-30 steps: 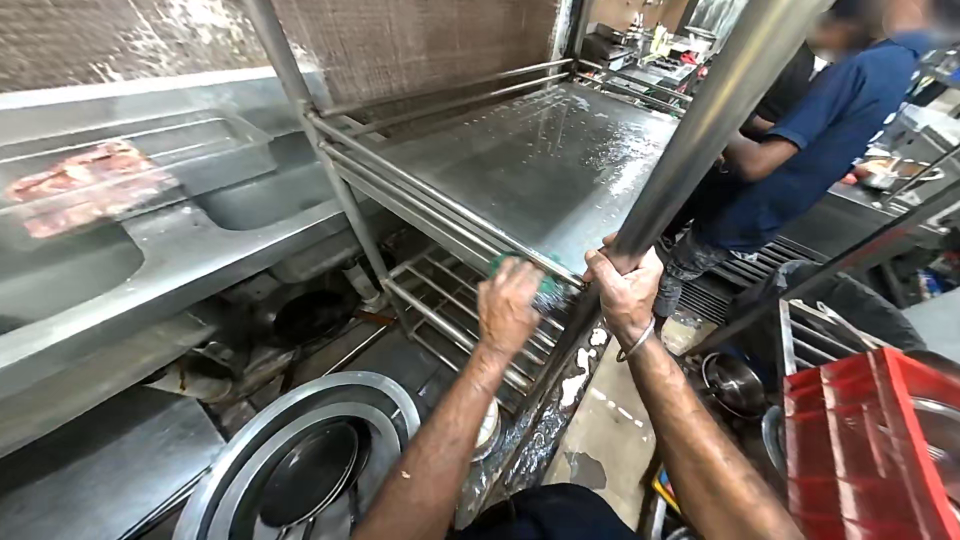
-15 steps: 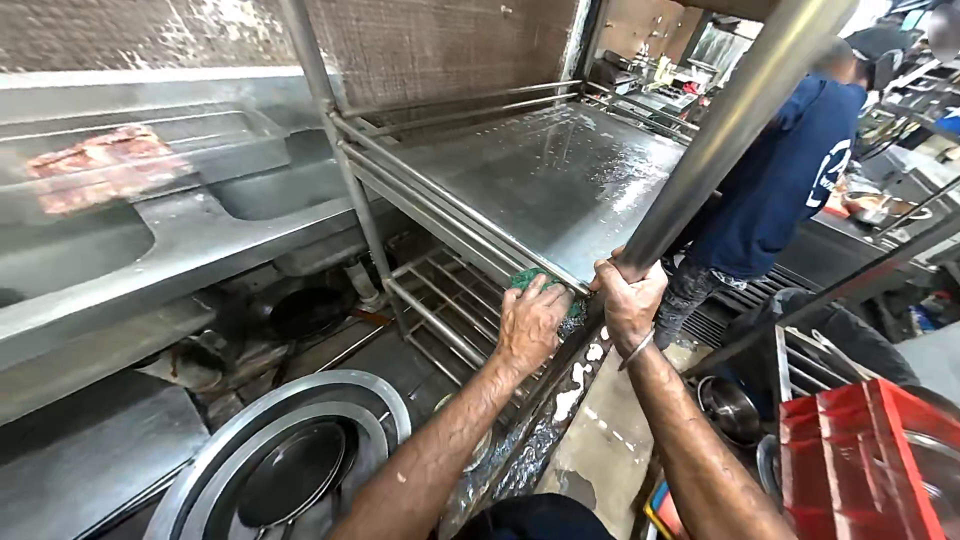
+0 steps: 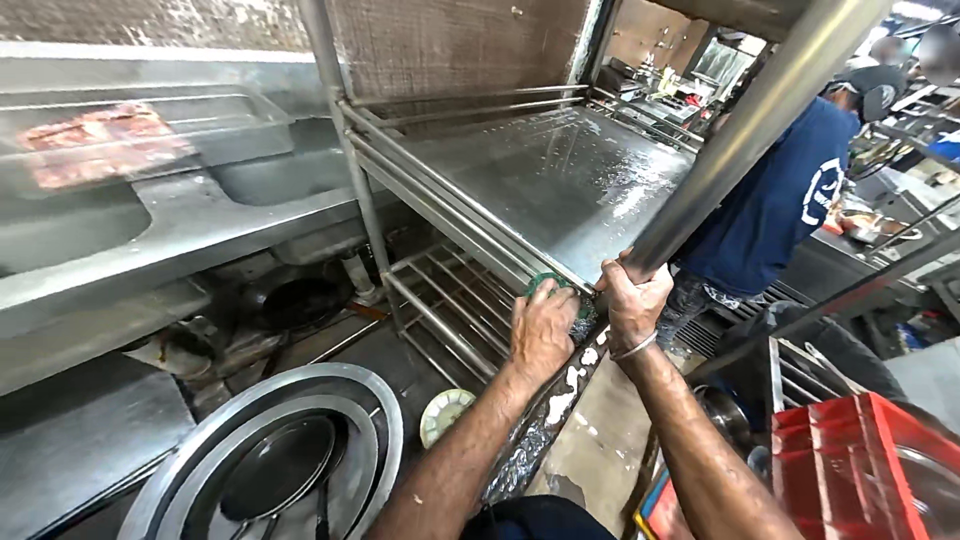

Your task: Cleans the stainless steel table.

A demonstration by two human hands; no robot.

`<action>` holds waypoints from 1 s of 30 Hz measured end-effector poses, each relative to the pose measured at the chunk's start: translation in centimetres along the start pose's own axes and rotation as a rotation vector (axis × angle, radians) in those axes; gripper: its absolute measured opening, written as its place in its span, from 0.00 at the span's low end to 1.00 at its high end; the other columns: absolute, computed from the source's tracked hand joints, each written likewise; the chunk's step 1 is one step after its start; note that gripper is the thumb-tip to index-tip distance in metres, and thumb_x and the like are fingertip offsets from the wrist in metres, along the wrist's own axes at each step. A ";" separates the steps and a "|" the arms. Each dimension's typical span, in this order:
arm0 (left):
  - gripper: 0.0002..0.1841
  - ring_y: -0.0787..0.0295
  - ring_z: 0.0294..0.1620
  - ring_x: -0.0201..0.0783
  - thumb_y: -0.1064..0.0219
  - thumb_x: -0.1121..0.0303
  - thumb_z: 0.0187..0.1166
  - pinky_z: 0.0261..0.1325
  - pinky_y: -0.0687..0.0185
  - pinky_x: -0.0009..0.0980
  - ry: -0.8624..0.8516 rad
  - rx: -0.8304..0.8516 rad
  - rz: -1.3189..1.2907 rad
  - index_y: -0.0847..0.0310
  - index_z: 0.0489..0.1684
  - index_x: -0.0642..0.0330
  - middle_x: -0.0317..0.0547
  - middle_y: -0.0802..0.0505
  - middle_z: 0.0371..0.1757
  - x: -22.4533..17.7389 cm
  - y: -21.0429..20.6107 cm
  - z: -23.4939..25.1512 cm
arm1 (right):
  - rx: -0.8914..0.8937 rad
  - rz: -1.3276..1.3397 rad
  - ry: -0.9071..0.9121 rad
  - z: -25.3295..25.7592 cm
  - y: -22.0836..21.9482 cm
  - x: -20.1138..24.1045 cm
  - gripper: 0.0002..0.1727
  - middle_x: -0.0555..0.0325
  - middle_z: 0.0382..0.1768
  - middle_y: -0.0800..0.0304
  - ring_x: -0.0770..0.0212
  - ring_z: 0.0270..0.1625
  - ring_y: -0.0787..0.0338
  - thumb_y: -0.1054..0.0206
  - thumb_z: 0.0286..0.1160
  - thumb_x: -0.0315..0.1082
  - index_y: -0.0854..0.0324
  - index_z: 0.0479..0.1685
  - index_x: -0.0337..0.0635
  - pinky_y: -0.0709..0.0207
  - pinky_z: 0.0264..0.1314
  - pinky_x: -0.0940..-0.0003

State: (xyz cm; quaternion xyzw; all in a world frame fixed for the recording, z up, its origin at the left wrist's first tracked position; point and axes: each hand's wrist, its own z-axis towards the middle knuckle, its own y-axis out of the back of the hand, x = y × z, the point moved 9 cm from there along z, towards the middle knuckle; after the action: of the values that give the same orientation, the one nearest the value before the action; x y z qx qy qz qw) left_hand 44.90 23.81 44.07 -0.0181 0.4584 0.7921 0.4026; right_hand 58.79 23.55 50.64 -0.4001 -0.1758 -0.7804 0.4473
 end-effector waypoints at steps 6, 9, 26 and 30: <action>0.14 0.20 0.75 0.48 0.29 0.75 0.67 0.55 0.20 0.54 -0.096 0.157 0.165 0.08 0.49 0.47 0.35 0.05 0.56 1.5 0.3 2.5 | 0.030 0.003 -0.057 0.1 0.0 0.1 0.11 0.60 0.19 0.14 0.63 0.18 0.13 0.26 0.59 0.29 0.21 0.38 0.40 0.15 0.21 0.67; 0.14 0.17 0.71 0.50 0.27 0.74 0.68 0.56 0.19 0.61 0.067 0.160 0.253 0.08 0.49 0.48 0.39 0.06 0.60 6.2 2.5 4.0 | 0.111 0.001 -0.072 0.0 -0.1 0.1 0.13 0.59 0.21 0.12 0.63 0.21 0.12 0.25 0.61 0.30 0.20 0.44 0.38 0.13 0.26 0.66; 0.26 0.16 0.73 0.48 0.24 0.79 0.57 0.51 0.15 0.58 -0.067 0.048 0.169 0.08 0.58 0.46 0.34 0.07 0.64 4.9 2.3 2.5 | 0.053 -0.073 -0.072 0.3 -0.2 -0.1 0.15 0.62 0.21 0.15 0.66 0.20 0.14 0.25 0.58 0.33 0.21 0.44 0.40 0.16 0.25 0.67; 0.28 0.22 0.80 0.52 0.26 0.76 0.65 0.64 0.20 0.65 0.299 0.066 0.289 0.13 0.69 0.46 0.38 0.12 0.75 14.8 5.4 5.7 | 0.133 -0.096 -0.075 0.0 0.1 0.1 0.19 0.60 0.25 0.12 0.64 0.23 0.11 0.25 0.61 0.35 0.20 0.51 0.40 0.13 0.28 0.65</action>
State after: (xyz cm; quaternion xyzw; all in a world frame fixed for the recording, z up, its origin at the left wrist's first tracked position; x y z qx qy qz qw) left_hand 33.31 35.88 45.30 -0.0564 0.5365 0.8147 0.2126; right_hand 58.86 23.48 50.73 -0.3898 -0.2629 -0.7720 0.4278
